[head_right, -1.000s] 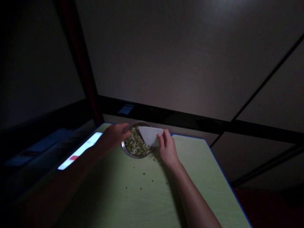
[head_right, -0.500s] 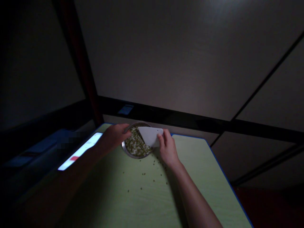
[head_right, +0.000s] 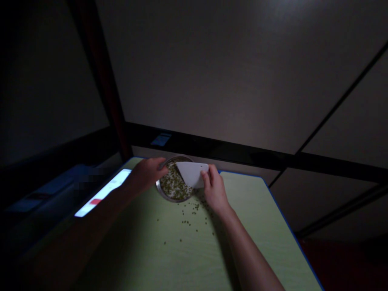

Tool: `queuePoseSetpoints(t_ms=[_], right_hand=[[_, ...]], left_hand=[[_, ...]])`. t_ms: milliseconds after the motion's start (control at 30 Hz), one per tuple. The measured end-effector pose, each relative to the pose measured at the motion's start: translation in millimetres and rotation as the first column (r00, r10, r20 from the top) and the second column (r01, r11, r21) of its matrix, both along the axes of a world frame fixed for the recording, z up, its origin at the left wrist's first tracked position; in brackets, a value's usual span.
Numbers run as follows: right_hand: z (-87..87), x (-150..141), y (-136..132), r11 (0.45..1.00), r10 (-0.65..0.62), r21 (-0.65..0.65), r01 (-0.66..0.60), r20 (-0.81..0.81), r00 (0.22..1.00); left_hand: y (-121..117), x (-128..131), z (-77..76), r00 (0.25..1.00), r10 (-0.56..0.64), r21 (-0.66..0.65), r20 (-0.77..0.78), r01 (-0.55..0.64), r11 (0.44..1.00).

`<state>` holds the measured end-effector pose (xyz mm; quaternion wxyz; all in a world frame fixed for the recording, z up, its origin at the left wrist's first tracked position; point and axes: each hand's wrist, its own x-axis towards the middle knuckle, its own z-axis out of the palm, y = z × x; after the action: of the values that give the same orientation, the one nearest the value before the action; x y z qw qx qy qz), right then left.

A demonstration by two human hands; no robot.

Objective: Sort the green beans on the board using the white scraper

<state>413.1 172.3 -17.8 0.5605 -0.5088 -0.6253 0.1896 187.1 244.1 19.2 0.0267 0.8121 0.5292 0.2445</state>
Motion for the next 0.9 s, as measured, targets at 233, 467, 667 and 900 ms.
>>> queuePoseSetpoints(t_ms=[233,467,667,900], right_hand=[[1.2,-1.7,-1.7,1.0,0.002,0.006,-0.002,0.023,1.0],[1.3,-2.0,-2.2,1.0,-0.013,0.006,0.013,0.059,0.998],[0.5,-2.7,-1.9,1.0,0.005,0.005,-0.005,0.044,0.999],[2.3,-3.0,-3.1,1.0,-0.001,0.014,0.0,0.055,0.998]], left_hand=[[0.3,-0.5,-1.2,1.0,-0.001,-0.004,0.009,0.001,1.0],[-0.4,0.6,1.2,1.0,-0.003,-0.022,0.027,0.004,1.0],[-0.1,-0.3,0.8,1.0,-0.004,-0.013,0.027,0.005,1.0],[-0.6,-0.6,0.9,1.0,-0.006,0.002,0.021,0.006,1.0]])
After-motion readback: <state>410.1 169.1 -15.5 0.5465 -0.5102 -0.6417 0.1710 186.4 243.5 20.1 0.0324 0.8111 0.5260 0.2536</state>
